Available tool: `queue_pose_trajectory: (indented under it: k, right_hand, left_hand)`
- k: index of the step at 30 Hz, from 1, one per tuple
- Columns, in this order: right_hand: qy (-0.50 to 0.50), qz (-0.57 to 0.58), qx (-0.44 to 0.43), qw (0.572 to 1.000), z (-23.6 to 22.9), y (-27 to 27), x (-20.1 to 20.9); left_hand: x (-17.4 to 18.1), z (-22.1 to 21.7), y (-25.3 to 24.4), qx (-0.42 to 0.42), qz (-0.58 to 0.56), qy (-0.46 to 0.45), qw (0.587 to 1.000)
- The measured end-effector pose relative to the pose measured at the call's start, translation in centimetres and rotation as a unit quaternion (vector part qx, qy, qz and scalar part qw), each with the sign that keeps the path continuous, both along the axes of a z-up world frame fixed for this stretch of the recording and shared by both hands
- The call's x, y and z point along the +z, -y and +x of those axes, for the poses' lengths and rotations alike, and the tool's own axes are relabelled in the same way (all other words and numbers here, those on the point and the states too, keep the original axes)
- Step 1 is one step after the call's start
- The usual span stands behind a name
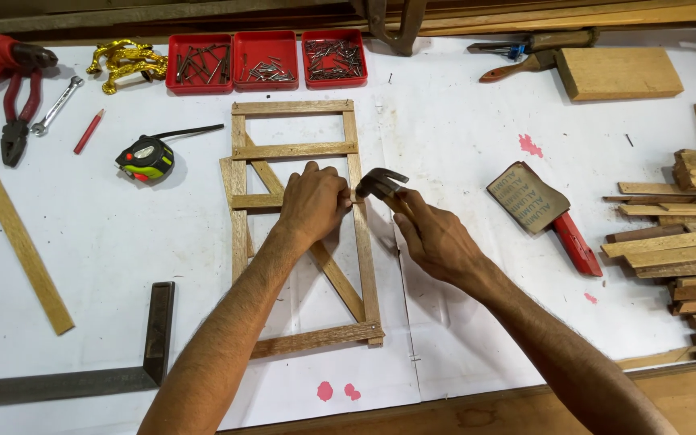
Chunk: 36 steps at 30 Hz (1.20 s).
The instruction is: The person assembles a small wooden lattice frame on a workbench, hammering nails into the joints, sanding a wood strip with a sanding block, cutting or trimming a piece with a utility knife, and hammering again. At the end they sort through a pile of wood strips on the bench.
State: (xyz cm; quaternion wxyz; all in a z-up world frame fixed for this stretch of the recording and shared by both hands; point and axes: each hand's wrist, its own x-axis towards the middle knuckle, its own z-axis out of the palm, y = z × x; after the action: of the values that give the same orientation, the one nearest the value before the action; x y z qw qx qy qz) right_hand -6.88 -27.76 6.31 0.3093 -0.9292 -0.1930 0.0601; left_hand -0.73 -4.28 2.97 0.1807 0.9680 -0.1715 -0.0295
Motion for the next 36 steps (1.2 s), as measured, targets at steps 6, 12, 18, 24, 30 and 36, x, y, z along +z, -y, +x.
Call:
queue_pose_trajectory:
  k: [6, 12, 18, 24, 30, 36]
  right_hand:
    - [0.035, 0.062, -0.028, 0.997, -0.4, 0.0, 1.0]
    - [0.063, 0.056, 0.033, 0.996, 0.2, 0.1, 0.2]
    - [-0.013, -0.002, -0.003, 1.000, -0.2, -0.5, 0.8]
    - [0.070, 0.007, -0.058, 0.996, -0.6, 0.2, 1.6]
    - [0.119, -0.097, -0.098, 0.983, -1.4, 3.0, -0.2]
    - [0.061, -0.194, -0.092, 0.975, -1.9, 3.8, -2.1]
  left_hand:
    - [-0.4, 0.0, 0.0, -0.001, -0.003, 0.005, 1.000]
    - [0.6, -0.2, 0.2, 0.001, 0.013, 0.003, 1.000]
    - [0.1, -0.2, 0.1, 0.003, 0.006, 0.000, 1.000]
    - [-0.8, 0.2, 0.0, 0.001, 0.008, 0.008, 1.000]
    - [-0.3, -0.5, 0.3, 0.014, -0.002, -0.010, 1.000]
    - [0.8, -3.0, 1.3, 0.029, 0.062, 0.005, 0.998]
